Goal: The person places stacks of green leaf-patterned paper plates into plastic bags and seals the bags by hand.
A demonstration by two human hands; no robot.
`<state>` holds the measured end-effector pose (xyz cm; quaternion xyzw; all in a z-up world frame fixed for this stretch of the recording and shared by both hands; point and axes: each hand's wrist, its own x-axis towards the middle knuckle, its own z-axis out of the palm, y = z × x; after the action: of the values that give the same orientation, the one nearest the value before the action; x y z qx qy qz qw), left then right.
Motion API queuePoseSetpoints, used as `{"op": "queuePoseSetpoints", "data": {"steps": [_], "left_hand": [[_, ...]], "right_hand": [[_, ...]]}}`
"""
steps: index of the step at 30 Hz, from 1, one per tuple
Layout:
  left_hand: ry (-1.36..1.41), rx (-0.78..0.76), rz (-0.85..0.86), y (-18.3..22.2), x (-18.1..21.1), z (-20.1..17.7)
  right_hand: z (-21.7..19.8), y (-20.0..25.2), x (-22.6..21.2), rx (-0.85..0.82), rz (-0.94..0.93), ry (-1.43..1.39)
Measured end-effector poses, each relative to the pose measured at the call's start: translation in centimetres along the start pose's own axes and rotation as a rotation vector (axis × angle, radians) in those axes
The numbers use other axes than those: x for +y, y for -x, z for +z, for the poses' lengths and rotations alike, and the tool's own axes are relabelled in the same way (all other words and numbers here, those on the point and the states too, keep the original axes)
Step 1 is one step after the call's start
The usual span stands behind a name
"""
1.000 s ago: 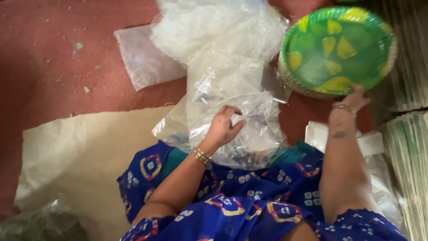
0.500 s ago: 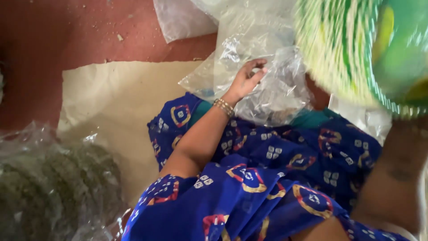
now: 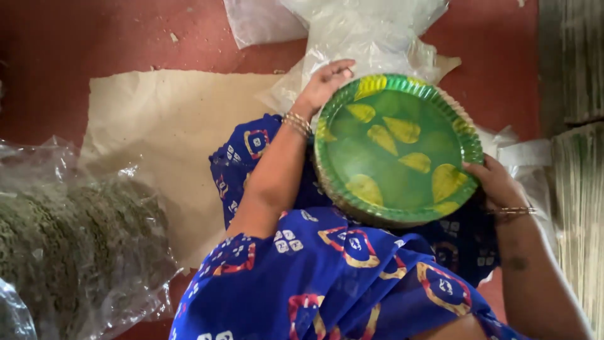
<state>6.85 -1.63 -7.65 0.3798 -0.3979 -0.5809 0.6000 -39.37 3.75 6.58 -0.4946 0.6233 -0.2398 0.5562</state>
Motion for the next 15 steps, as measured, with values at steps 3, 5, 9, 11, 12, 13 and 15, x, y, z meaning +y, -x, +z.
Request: {"op": "queuePoseSetpoints", "data": {"steps": [3,5,9,11,12,13,15], "left_hand": [[-0.355,-0.043,0.257,2.6,5.4,2.9],[-0.731,-0.035,0.451,4.5,7.5,4.5],[-0.955,-0.132,0.620,8.3,8.9,7.9],[-1.083,-0.290,0.644,11.1,10.1,10.2],[-1.089,-0.289,0.642,11.5,9.9,10.0],[-1.121,-0.248,0.594,11.9,9.8,9.7],[-1.154,-0.200,0.540,11.5,7.9,7.1]], "right_hand": [[0.0,-1.4,-3.6,-0.011,-0.166,0.749],[0.9,-3.3,-5.7,0.180,-0.776,1.352],[11.8,-4.5,-13.5,0.037,-0.570,1.453],[15.0,-5.4,-14.9,0.011,-0.648,1.576],[14.0,-8.2,-13.1,0.008,-0.653,1.572],[13.1,-11.0,-11.2,0.040,-0.693,1.595],[10.8,-14.4,-9.4,0.065,-0.738,1.617]]}}
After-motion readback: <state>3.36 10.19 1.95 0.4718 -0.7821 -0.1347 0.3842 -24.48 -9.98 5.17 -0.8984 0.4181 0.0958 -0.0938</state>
